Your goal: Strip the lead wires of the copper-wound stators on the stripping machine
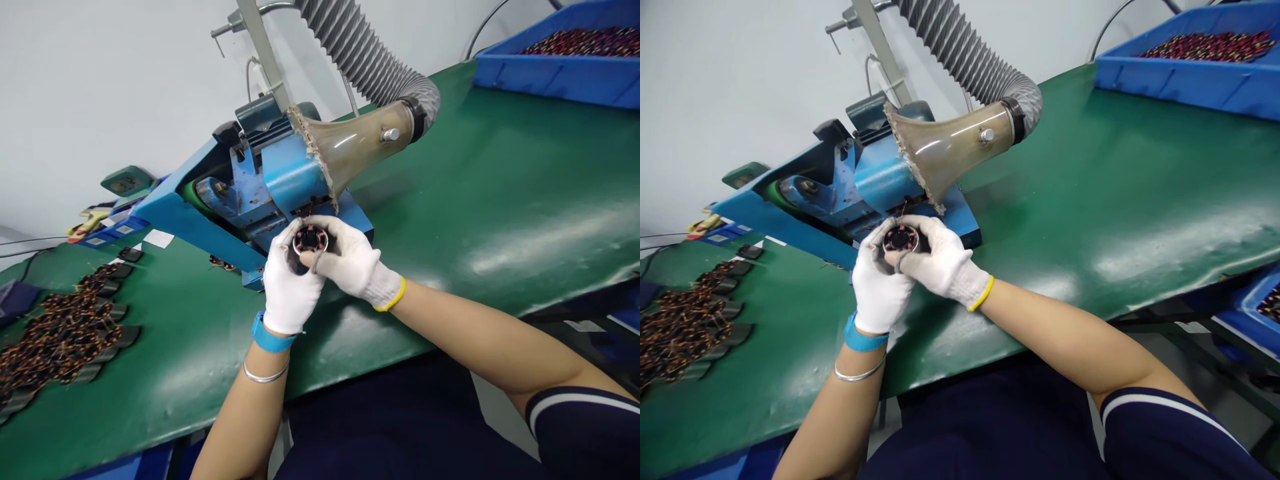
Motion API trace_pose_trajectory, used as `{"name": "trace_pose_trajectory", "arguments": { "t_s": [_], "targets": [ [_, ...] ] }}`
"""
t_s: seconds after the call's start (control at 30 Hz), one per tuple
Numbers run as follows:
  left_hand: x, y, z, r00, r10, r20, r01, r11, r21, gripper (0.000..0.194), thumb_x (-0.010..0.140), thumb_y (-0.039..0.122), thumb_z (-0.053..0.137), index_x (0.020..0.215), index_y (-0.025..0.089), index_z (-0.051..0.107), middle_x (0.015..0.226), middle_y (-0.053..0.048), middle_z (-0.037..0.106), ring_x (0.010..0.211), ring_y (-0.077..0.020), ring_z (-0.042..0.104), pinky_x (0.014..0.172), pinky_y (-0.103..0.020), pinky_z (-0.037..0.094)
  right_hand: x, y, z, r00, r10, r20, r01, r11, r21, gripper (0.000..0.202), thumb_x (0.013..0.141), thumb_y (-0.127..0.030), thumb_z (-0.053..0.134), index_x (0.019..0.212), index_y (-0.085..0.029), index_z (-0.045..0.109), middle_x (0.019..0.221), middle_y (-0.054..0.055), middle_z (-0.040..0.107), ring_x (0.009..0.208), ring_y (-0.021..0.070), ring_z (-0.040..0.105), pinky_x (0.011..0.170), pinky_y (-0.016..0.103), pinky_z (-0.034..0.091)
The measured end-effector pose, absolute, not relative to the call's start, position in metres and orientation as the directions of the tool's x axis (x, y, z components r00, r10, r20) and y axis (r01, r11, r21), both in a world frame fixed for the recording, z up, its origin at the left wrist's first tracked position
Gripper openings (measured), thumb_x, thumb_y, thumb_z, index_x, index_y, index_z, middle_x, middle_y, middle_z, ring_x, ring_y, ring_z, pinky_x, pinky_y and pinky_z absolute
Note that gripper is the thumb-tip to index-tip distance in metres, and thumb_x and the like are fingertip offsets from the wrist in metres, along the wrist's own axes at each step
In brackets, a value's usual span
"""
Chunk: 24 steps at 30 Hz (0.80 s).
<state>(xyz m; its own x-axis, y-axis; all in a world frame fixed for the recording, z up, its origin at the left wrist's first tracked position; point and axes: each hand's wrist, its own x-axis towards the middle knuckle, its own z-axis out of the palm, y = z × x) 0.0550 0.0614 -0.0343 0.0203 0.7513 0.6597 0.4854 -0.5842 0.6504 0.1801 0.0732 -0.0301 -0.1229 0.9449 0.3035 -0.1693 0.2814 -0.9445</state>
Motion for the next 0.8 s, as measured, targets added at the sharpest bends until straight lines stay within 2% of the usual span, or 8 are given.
{"name": "trace_pose_trajectory", "arguments": {
  "t_s": [0.13,0.27,0.33,0.47,0.53,0.63,0.73,0.8],
  "targets": [
    [0.042,0.051,-0.042,0.0,0.708,0.706,0.485,-0.617,0.619,0.057,0.069,0.028,0.08,0.119,0.018,0.055,0.118,-0.01,0.062,0.113,-0.0235,0.063,0.102,-0.041,0.052,0.179,0.059,-0.021,-0.195,0.928,0.316,0.032,0.328,-0.944,0.063,0.063,-0.031,0.077,0.122,-0.015,0.06,0.118,0.012,0.061,0.11,0.0245,0.062,0.101,0.041,0.051],
    [0.033,0.05,-0.047,0.025,0.723,0.691,0.459,-0.622,0.634,0.06,0.069,0.034,0.082,0.119,0.02,0.054,0.125,-0.012,0.059,0.121,-0.0266,0.059,0.106,-0.046,0.048,0.177,0.055,-0.015,-0.224,0.964,0.144,0.173,0.185,-0.967,0.077,0.061,-0.033,0.081,0.132,-0.017,0.054,0.122,0.012,0.061,0.11,0.0264,0.062,0.099,0.044,0.052],
    [0.032,0.051,-0.048,0.028,0.717,0.696,0.477,-0.622,0.622,0.058,0.071,0.035,0.081,0.12,0.02,0.053,0.127,-0.012,0.058,0.123,-0.027,0.058,0.107,-0.048,0.046,0.177,0.055,-0.013,-0.249,0.962,0.108,0.24,0.17,-0.956,0.073,0.063,-0.033,0.08,0.131,-0.017,0.056,0.121,0.012,0.062,0.109,0.0271,0.063,0.098,0.045,0.052],
    [0.031,0.053,-0.047,0.055,0.669,0.742,0.538,-0.645,0.542,0.051,0.073,0.033,0.078,0.116,0.02,0.054,0.123,-0.01,0.06,0.121,-0.0267,0.058,0.107,-0.05,0.046,0.185,0.061,-0.013,-0.33,0.927,0.179,0.323,0.289,-0.901,0.054,0.066,-0.027,0.078,0.117,-0.018,0.064,0.109,0.009,0.069,0.097,0.0249,0.066,0.089,0.044,0.055],
    [0.031,0.053,-0.047,0.046,0.673,0.738,0.547,-0.635,0.545,0.052,0.071,0.031,0.078,0.115,0.02,0.053,0.122,-0.01,0.061,0.119,-0.0264,0.06,0.104,-0.049,0.048,0.191,0.065,-0.013,-0.357,0.915,0.187,0.27,0.292,-0.917,0.038,0.069,-0.02,0.074,0.106,-0.018,0.068,0.095,0.006,0.072,0.086,0.0208,0.067,0.08,0.038,0.057],
    [0.031,0.054,-0.045,-0.025,0.739,0.673,0.532,-0.56,0.635,0.054,0.07,0.025,0.078,0.117,0.02,0.053,0.119,-0.009,0.063,0.111,-0.0234,0.064,0.101,-0.045,0.051,0.201,0.071,-0.009,-0.337,0.923,0.188,0.048,0.216,-0.975,0.015,0.074,-0.015,0.066,0.089,-0.016,0.07,0.08,0.002,0.071,0.072,0.0149,0.066,0.068,0.03,0.057],
    [0.031,0.055,-0.044,-0.087,0.759,0.645,0.51,-0.522,0.683,0.055,0.067,0.023,0.08,0.115,0.019,0.054,0.116,-0.008,0.065,0.108,-0.0222,0.066,0.101,-0.043,0.051,0.21,0.077,-0.001,-0.207,0.955,0.213,-0.238,0.162,-0.958,0.014,0.076,-0.022,0.065,0.088,-0.016,0.068,0.075,-0.001,0.068,0.062,0.0108,0.063,0.062,0.027,0.057],
    [0.032,0.056,-0.044,-0.117,0.742,0.66,0.513,-0.524,0.68,0.057,0.064,0.024,0.082,0.113,0.019,0.054,0.115,-0.008,0.065,0.11,-0.0228,0.066,0.102,-0.042,0.051,0.213,0.08,0.001,-0.109,0.974,0.197,-0.264,0.163,-0.951,0.016,0.076,-0.025,0.066,0.089,-0.017,0.068,0.072,-0.001,0.067,0.059,0.0099,0.061,0.061,0.027,0.056]
  ]
}}
